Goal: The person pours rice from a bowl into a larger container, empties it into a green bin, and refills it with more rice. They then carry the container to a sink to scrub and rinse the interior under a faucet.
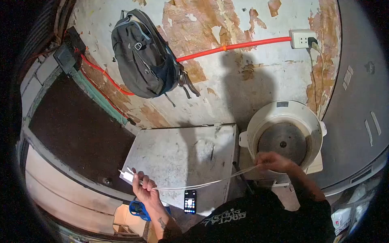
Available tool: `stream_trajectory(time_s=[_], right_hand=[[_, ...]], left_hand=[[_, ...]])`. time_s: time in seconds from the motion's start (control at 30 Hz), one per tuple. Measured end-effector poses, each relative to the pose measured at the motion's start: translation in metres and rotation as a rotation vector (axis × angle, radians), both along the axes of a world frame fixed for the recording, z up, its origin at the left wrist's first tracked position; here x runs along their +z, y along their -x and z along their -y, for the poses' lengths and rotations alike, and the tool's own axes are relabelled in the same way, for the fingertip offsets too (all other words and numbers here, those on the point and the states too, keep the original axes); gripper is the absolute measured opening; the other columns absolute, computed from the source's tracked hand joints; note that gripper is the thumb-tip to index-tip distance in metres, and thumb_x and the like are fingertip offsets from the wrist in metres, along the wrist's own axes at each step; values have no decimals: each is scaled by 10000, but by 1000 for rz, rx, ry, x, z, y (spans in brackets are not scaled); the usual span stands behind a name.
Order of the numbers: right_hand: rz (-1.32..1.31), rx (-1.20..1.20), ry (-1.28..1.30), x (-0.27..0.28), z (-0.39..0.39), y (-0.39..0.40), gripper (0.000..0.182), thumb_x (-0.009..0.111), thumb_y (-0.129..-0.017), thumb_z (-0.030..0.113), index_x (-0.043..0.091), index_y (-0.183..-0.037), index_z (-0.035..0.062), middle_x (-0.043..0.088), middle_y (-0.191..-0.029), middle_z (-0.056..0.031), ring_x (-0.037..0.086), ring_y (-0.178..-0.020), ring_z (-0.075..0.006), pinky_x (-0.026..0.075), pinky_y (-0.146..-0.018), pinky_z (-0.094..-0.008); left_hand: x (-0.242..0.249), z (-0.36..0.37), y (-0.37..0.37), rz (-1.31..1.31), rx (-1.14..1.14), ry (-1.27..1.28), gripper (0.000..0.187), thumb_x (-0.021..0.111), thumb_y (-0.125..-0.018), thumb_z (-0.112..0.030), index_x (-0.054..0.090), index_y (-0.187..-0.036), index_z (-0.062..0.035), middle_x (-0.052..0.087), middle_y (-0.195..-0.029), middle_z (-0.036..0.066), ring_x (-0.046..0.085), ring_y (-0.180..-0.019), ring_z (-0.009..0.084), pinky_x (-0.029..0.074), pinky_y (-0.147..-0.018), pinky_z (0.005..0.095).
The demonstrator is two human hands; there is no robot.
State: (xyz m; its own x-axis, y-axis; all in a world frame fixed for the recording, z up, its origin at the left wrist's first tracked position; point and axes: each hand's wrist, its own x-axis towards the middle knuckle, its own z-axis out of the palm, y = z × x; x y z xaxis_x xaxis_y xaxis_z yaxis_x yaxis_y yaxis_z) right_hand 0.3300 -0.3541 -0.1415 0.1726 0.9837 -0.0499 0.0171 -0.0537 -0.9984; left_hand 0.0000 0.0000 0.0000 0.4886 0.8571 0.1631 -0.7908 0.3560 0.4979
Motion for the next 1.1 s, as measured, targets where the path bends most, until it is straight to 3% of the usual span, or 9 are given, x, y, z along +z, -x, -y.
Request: stream_trajectory(time_s=[0.23, 0.4, 0.43, 0.5, 0.57, 0.67, 0.83, 1.0, 1.1], right_hand=[[-821, -209, -1072, 157, -54, 41, 283, 448, -1016, 353, 586, -1059, 110, 592, -1168, -126, 580, -1146, -261, 390, -1079, -461], [-448, -120, -553, 192, -100, 13, 311, 419, -1029, 377, 516, -919, 103, 531, -832, -14, 561, -655, -116, 503, -614, -267], [-171, -283, -456, 192, -126, 20, 317, 445, -1021, 390, 473, -896, 100, 527, -792, -14, 412, -521, -80, 359, -443, -233], [-133, -298, -400, 180, -173, 39, 299, 431, -1030, 385, 497, -1092, 100, 511, -942, -21, 490, -688, -72, 390, -540, -205], [-320, -219, -285, 171, -210, 65, 526, 338, -1026, 531, 481, -1268, 85, 532, -1048, -91, 549, -1017, -177, 473, -840, -326], [154, -88, -403, 155, -235, 74, 684, 280, -1007, 599, 429, -1376, 43, 542, -1196, -186, 530, -1122, -300, 423, -967, -405], [804, 16, -253, 146, -217, 45, 836, 255, -986, 643, 294, -1493, -21, 462, -1365, -288, 467, -1256, -400, 349, -1080, -451], [-134, 224, -410, 88, -193, 42, 1161, 778, -858, 266, -134, -1536, 26, 396, -1438, -151, 435, -1283, -233, 352, -1093, -368], [-332, -12, -488, 80, -195, 45, 1037, 748, -890, 268, -16, -1551, 35, 411, -1419, -115, 471, -1239, -214, 375, -1072, -353]], left_hand=[[-74, 2, -26, -291, -169, 172, 311, 643, -866, -24, 506, -1128, -121, 549, -828, 19, 416, -519, 64, 362, -396, 188], [-60, 37, -52, -124, -199, 72, 374, 647, -832, -84, 578, -1200, -86, 637, -994, 102, 638, -737, 209, 575, -678, 358], [-53, 45, -63, -119, -163, 30, 373, 649, -821, -78, 582, -1188, -78, 654, -1044, 126, 690, -819, 261, 610, -775, 414], [-25, 65, -86, -56, -286, -192, 435, 643, -779, -19, 551, -1202, -61, 565, -1319, 217, 544, -1224, 428, 367, -1110, 604], [-20, 74, -107, -155, -325, -295, 523, 620, -765, 35, 492, -1261, -69, 556, -1302, 167, 552, -1209, 331, 432, -1058, 503], [-36, 84, -126, -291, -290, -216, 628, 576, -762, 119, 407, -1336, -73, 543, -1207, 59, 600, -1016, 151, 527, -844, 322], [-38, 94, -136, -363, -169, -268, 617, 580, -815, 71, 358, -1364, -103, 573, -1088, 68, 618, -888, 171, 548, -765, 333], [-1, 87, -158, -482, -96, -352, 758, 577, -779, 77, 239, -1429, -117, 544, -995, 101, 611, -817, 190, 554, -712, 336], [-3, 70, -174, -667, -18, -863, 993, 652, -744, 24, 58, -1530, -99, 555, -1131, 184, 615, -963, 312, 525, -855, 406]])
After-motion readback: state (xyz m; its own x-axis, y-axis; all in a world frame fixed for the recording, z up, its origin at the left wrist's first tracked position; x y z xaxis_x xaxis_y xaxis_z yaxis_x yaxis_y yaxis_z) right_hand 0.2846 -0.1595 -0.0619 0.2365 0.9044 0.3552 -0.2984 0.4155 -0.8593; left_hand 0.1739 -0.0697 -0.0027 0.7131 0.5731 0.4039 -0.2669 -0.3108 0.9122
